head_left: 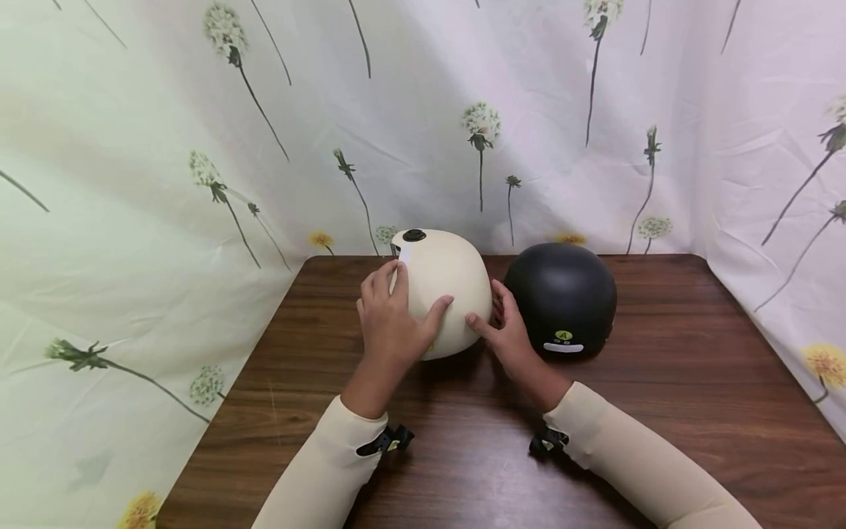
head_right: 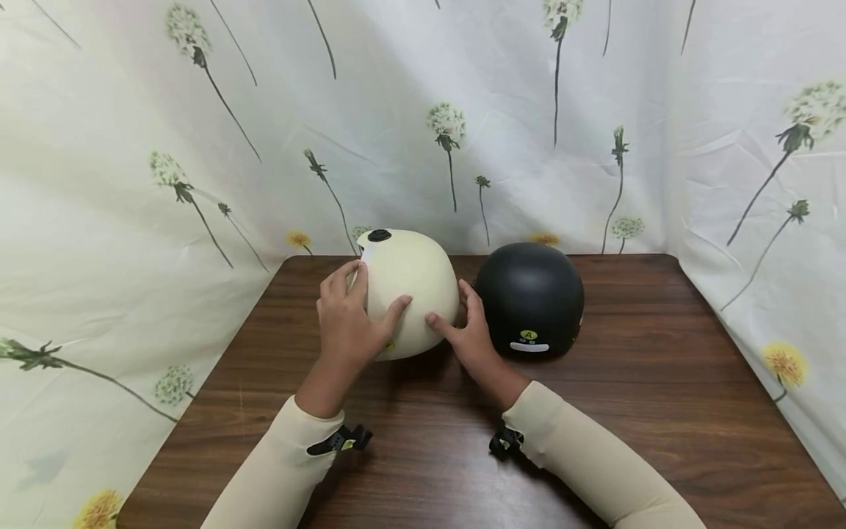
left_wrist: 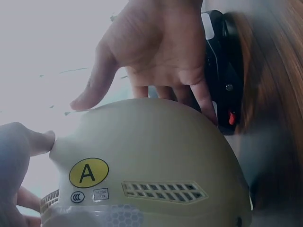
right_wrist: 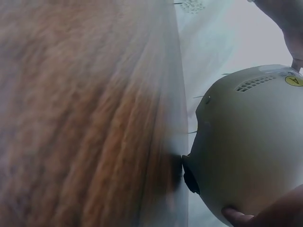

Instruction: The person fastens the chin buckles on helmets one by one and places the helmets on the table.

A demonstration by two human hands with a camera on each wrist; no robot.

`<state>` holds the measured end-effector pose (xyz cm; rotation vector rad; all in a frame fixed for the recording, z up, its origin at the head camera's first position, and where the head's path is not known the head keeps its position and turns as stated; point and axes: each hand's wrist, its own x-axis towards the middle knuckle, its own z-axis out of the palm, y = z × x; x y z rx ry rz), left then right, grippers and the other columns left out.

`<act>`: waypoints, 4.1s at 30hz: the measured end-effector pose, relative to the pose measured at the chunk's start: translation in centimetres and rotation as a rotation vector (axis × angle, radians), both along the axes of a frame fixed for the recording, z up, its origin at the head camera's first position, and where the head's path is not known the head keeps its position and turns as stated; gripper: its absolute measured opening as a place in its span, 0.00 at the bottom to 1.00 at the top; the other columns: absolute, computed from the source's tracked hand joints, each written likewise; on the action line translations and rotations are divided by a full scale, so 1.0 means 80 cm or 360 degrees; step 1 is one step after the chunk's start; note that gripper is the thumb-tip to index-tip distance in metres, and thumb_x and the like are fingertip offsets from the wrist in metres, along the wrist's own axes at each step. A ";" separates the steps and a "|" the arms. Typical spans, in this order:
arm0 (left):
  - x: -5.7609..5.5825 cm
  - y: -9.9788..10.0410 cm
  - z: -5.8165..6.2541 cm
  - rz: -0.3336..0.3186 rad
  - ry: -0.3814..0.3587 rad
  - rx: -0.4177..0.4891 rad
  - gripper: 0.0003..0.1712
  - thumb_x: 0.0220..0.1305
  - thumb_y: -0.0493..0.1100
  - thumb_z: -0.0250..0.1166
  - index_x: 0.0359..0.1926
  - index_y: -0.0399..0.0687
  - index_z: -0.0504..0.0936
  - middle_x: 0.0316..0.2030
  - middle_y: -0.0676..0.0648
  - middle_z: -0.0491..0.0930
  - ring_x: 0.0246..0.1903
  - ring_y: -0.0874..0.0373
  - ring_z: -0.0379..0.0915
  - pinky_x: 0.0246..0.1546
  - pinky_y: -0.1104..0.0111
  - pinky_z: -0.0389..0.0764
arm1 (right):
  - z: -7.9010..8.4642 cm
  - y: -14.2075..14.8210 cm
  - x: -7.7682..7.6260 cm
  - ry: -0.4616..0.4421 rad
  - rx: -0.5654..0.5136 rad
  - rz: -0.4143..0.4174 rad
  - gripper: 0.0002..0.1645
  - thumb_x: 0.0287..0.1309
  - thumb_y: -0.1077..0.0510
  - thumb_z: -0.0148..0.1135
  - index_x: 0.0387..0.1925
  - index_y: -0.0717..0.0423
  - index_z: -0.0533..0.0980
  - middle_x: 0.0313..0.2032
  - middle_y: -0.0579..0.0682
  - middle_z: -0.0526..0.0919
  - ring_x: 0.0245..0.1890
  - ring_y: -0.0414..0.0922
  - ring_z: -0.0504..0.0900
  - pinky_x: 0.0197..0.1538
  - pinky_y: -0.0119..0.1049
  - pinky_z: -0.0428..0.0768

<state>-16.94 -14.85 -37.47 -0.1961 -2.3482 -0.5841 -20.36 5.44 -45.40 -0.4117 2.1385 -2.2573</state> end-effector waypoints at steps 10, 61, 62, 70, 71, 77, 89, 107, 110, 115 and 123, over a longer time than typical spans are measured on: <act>-0.001 -0.004 -0.002 0.0030 -0.0010 0.0041 0.49 0.63 0.66 0.76 0.70 0.34 0.78 0.67 0.34 0.76 0.66 0.30 0.71 0.55 0.32 0.77 | -0.002 -0.003 -0.003 -0.0096 -0.0032 0.0046 0.55 0.77 0.54 0.66 0.88 0.53 0.42 0.87 0.57 0.50 0.89 0.54 0.48 0.81 0.61 0.66; 0.000 -0.015 -0.070 0.0026 0.0024 0.0274 0.62 0.60 0.68 0.76 0.84 0.40 0.62 0.73 0.20 0.61 0.73 0.21 0.60 0.67 0.27 0.68 | 0.000 -0.025 0.022 0.0072 0.0088 -0.0067 0.63 0.69 0.57 0.74 0.90 0.46 0.43 0.86 0.60 0.48 0.82 0.66 0.66 0.75 0.68 0.73; -0.001 -0.014 -0.071 0.0023 0.0024 0.0285 0.62 0.60 0.67 0.76 0.84 0.40 0.62 0.73 0.20 0.61 0.73 0.21 0.60 0.67 0.27 0.67 | 0.001 -0.024 0.022 0.0080 0.0101 -0.0077 0.63 0.69 0.57 0.74 0.90 0.45 0.43 0.86 0.60 0.48 0.81 0.66 0.66 0.75 0.68 0.73; -0.005 -0.010 -0.081 -0.0051 0.0065 0.0419 0.60 0.61 0.62 0.77 0.84 0.38 0.62 0.74 0.20 0.60 0.74 0.22 0.59 0.72 0.29 0.66 | 0.001 -0.021 0.022 0.0131 0.0190 -0.0115 0.62 0.71 0.55 0.73 0.90 0.44 0.43 0.87 0.60 0.45 0.82 0.66 0.63 0.75 0.68 0.73; -0.006 -0.010 -0.082 -0.0057 0.0058 0.0441 0.60 0.62 0.62 0.77 0.84 0.38 0.61 0.74 0.20 0.59 0.74 0.22 0.60 0.72 0.30 0.66 | 0.001 -0.020 0.022 0.0143 0.0204 -0.0121 0.62 0.71 0.55 0.73 0.90 0.45 0.43 0.87 0.60 0.45 0.83 0.65 0.61 0.76 0.68 0.72; -0.010 -0.015 -0.093 -0.0080 -0.0071 0.0601 0.59 0.65 0.61 0.75 0.86 0.41 0.58 0.76 0.23 0.57 0.74 0.24 0.60 0.72 0.30 0.67 | -0.002 -0.018 0.020 0.0194 0.0276 -0.0117 0.61 0.70 0.55 0.73 0.90 0.46 0.44 0.89 0.58 0.41 0.88 0.62 0.51 0.79 0.69 0.66; -0.014 -0.015 -0.110 -0.0098 -0.0201 0.0782 0.58 0.68 0.59 0.74 0.86 0.38 0.56 0.75 0.25 0.59 0.73 0.25 0.63 0.73 0.32 0.68 | -0.006 -0.013 0.012 0.0240 0.0331 -0.0093 0.60 0.68 0.58 0.76 0.89 0.50 0.50 0.89 0.58 0.40 0.89 0.61 0.47 0.82 0.66 0.63; -0.015 -0.019 -0.132 -0.0181 -0.0420 0.0988 0.59 0.71 0.57 0.72 0.88 0.43 0.49 0.81 0.28 0.52 0.79 0.28 0.58 0.77 0.34 0.63 | -0.011 -0.005 0.004 0.0278 0.0282 0.0061 0.54 0.71 0.66 0.70 0.88 0.57 0.51 0.89 0.60 0.36 0.90 0.63 0.39 0.84 0.68 0.53; -0.016 -0.019 -0.132 -0.0178 -0.0436 0.1004 0.60 0.71 0.57 0.72 0.89 0.42 0.47 0.82 0.28 0.51 0.80 0.29 0.56 0.79 0.35 0.62 | -0.011 -0.004 0.002 0.0265 0.0271 0.0082 0.54 0.71 0.66 0.70 0.88 0.57 0.52 0.90 0.59 0.37 0.90 0.62 0.39 0.85 0.68 0.51; -0.014 -0.017 -0.133 -0.0160 -0.0458 0.1035 0.61 0.70 0.56 0.74 0.88 0.40 0.47 0.81 0.27 0.52 0.80 0.29 0.56 0.79 0.35 0.61 | -0.013 -0.002 0.000 0.0241 0.0268 0.0105 0.54 0.70 0.65 0.70 0.88 0.56 0.52 0.90 0.57 0.38 0.90 0.60 0.38 0.86 0.67 0.49; -0.015 -0.015 -0.139 -0.0145 -0.0527 0.1084 0.63 0.70 0.59 0.73 0.89 0.39 0.44 0.82 0.27 0.50 0.82 0.29 0.53 0.81 0.35 0.58 | -0.014 -0.002 -0.002 0.0255 0.0279 0.0108 0.61 0.62 0.67 0.77 0.88 0.57 0.53 0.90 0.55 0.39 0.90 0.58 0.40 0.86 0.64 0.51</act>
